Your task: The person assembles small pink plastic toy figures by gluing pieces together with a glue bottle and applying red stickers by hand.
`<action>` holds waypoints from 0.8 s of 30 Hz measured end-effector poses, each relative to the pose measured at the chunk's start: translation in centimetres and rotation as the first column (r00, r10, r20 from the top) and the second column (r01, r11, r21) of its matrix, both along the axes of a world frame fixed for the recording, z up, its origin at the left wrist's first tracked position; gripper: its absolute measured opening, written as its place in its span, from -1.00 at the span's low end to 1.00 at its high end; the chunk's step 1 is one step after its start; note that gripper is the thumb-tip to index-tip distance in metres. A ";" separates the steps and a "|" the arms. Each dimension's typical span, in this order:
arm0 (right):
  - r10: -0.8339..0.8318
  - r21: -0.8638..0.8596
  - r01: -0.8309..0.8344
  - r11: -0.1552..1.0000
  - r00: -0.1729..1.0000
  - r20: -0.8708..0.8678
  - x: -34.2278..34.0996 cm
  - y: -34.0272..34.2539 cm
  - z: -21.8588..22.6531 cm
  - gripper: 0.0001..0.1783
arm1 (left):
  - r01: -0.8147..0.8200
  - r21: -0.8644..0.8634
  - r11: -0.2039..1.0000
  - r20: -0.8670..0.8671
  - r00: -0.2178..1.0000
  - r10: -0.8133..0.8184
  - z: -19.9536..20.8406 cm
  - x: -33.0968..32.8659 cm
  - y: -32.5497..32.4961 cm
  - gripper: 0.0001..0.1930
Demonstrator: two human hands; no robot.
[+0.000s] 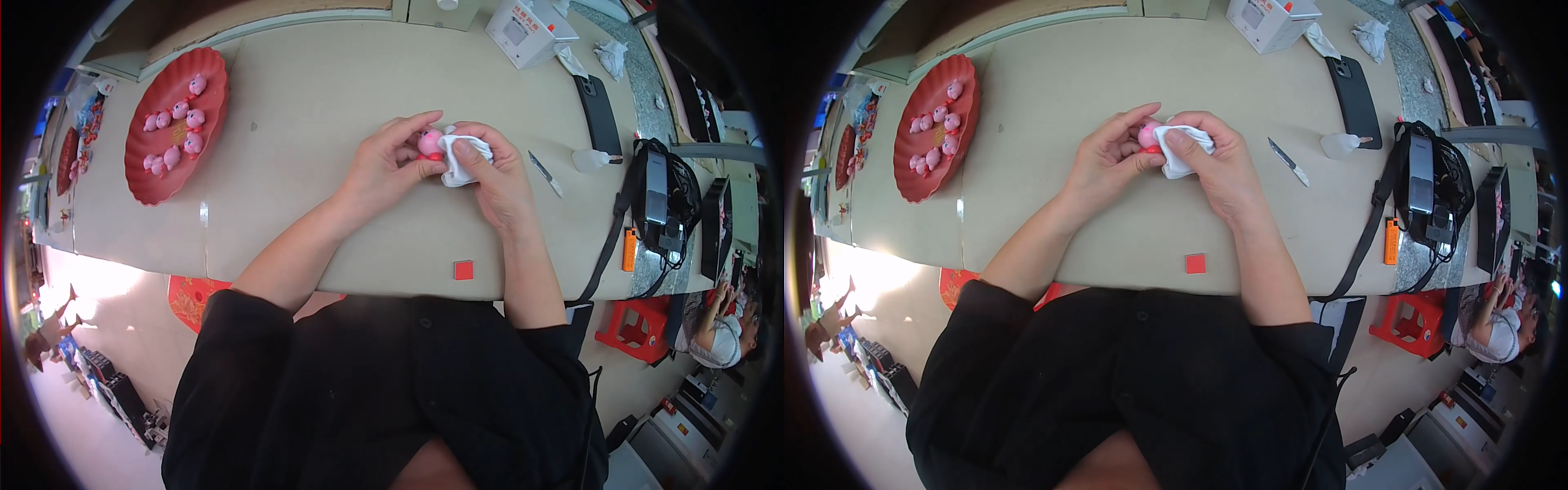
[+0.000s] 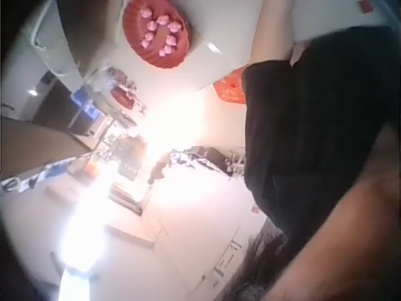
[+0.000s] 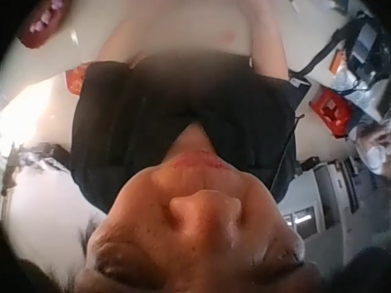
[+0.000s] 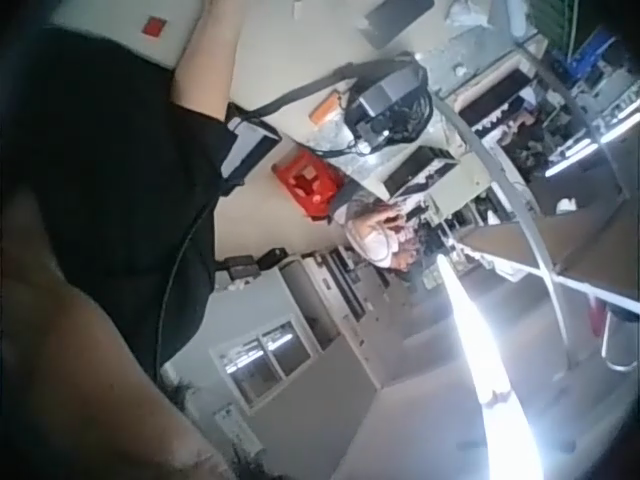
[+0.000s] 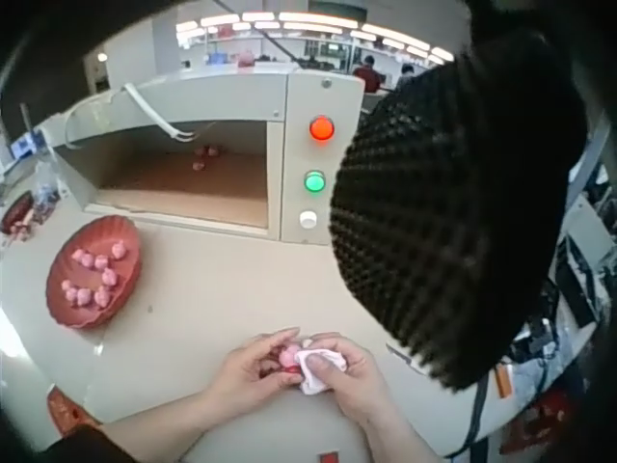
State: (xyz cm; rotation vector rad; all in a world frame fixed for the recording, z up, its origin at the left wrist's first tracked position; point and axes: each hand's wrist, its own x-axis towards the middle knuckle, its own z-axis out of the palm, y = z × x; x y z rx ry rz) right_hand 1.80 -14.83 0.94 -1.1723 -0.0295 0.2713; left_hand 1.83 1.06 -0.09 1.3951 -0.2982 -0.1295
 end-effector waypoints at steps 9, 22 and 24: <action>0.004 0.039 0.005 0.999 0.974 -0.225 0.3 1.0 0.5 -0.75 | 0.000 0.182 0.983 0.143 0.989 -0.026 -0.2 -0.6 -0.4 -0.56; -0.027 0.012 0.031 0.999 0.957 -0.289 0.6 1.0 0.4 -0.77 | -0.052 0.133 0.990 0.052 0.998 0.045 0.1 -0.6 -0.4 -0.67; -0.022 0.028 0.030 0.999 0.968 -0.249 0.7 0.8 0.1 -0.75 | -0.044 0.171 0.984 0.086 0.996 0.029 0.0 -0.5 -0.2 -0.68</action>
